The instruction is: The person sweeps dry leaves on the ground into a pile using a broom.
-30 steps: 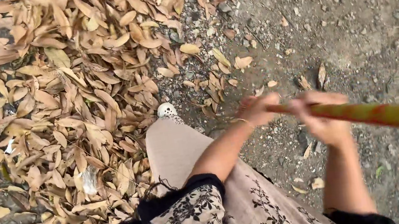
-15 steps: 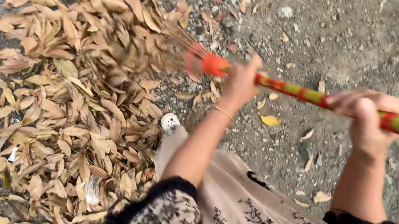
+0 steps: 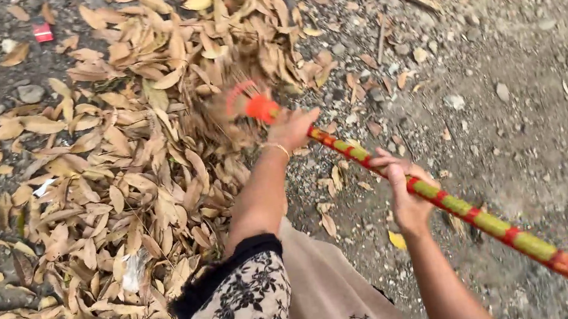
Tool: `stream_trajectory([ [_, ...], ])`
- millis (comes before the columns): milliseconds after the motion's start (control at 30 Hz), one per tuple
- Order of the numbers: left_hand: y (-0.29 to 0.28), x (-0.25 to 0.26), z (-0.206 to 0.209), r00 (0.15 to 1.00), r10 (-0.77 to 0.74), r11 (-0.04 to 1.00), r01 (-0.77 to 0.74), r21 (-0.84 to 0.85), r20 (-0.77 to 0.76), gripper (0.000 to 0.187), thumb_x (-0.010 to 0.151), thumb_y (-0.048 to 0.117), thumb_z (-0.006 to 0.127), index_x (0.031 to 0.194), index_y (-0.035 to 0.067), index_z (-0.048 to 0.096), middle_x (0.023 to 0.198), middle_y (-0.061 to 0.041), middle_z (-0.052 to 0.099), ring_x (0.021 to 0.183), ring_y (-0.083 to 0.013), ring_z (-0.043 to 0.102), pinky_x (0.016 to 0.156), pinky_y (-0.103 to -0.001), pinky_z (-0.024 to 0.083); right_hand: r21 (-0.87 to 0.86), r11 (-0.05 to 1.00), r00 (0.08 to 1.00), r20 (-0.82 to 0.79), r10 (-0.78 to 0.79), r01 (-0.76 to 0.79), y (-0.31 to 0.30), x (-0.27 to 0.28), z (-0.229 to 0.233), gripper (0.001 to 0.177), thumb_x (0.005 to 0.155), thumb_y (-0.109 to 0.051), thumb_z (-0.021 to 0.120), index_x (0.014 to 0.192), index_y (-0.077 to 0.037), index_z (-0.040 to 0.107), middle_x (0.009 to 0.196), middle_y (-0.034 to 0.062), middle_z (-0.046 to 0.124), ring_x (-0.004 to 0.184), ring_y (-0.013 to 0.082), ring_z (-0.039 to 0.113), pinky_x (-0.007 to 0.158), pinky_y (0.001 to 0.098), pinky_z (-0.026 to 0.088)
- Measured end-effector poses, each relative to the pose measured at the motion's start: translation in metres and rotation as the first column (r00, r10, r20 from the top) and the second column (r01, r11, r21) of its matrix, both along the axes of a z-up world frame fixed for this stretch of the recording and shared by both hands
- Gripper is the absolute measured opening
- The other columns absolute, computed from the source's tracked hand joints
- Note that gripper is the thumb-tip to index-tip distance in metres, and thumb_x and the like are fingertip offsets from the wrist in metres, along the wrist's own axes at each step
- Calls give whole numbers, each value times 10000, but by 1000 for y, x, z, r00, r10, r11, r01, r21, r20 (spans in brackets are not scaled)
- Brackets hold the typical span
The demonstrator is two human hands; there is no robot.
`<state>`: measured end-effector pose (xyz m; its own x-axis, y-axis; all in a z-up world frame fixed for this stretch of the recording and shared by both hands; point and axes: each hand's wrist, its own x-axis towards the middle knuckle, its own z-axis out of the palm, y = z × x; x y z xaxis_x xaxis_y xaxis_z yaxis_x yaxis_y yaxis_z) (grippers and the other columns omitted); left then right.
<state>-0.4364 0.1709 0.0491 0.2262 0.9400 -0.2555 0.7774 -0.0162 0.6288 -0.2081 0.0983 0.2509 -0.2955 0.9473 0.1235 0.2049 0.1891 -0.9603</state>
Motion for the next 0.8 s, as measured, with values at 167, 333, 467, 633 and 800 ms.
stream_trajectory([
  [167, 42, -43, -53, 988, -17, 999, 24, 48, -156, 554, 948, 89, 534, 1425, 353, 443, 1219, -179, 639, 1073, -383, 668, 901, -493, 521, -27, 987, 978, -134, -161, 159, 4, -29, -29, 221, 1073, -171, 614, 904, -28, 623, 1146, 176, 742, 1290, 385, 642, 1168, 533, 462],
  [333, 68, -38, -1, 980, -24, 994, 44, 98, -198, 545, 974, 68, 490, 1445, 335, 430, 1170, -161, 669, 1056, -365, 682, 938, -504, 508, -3, 988, 957, -245, -153, 157, 15, -15, -26, 174, 1070, -150, 619, 950, -25, 628, 1156, 183, 726, 1260, 394, 649, 1190, 540, 457],
  [467, 66, -13, 91, 997, 38, 989, -28, 146, -69, 227, 1016, 93, 550, 1236, 147, 532, 1046, -152, 652, 881, -325, 702, 671, -452, 608, 165, 967, 975, -141, -172, 194, 29, 21, 26, 128, 1093, -61, 559, 1002, 7, 616, 1128, 209, 716, 1184, 407, 690, 1164, 582, 518],
  [633, 22, 77, 131, 917, -44, 964, -65, 257, 396, 300, 890, 69, 662, 1114, 107, 466, 695, -114, 655, 678, -308, 693, 595, -462, 520, 447, 894, 982, -184, 51, 37, 60, 68, 123, 326, 1107, 17, 612, 790, 38, 539, 806, 225, 675, 744, 349, 724, 733, 437, 649],
  [800, -10, 100, 62, 816, 9, 998, -41, 42, 579, 307, 846, 9, 647, 1068, 163, 502, 811, -83, 623, 752, -257, 666, 605, -446, 503, 368, 928, 998, 29, 47, -55, 81, 43, 90, 251, 1049, -7, 697, 843, 50, 566, 753, 174, 644, 652, 220, 683, 608, 324, 591],
])
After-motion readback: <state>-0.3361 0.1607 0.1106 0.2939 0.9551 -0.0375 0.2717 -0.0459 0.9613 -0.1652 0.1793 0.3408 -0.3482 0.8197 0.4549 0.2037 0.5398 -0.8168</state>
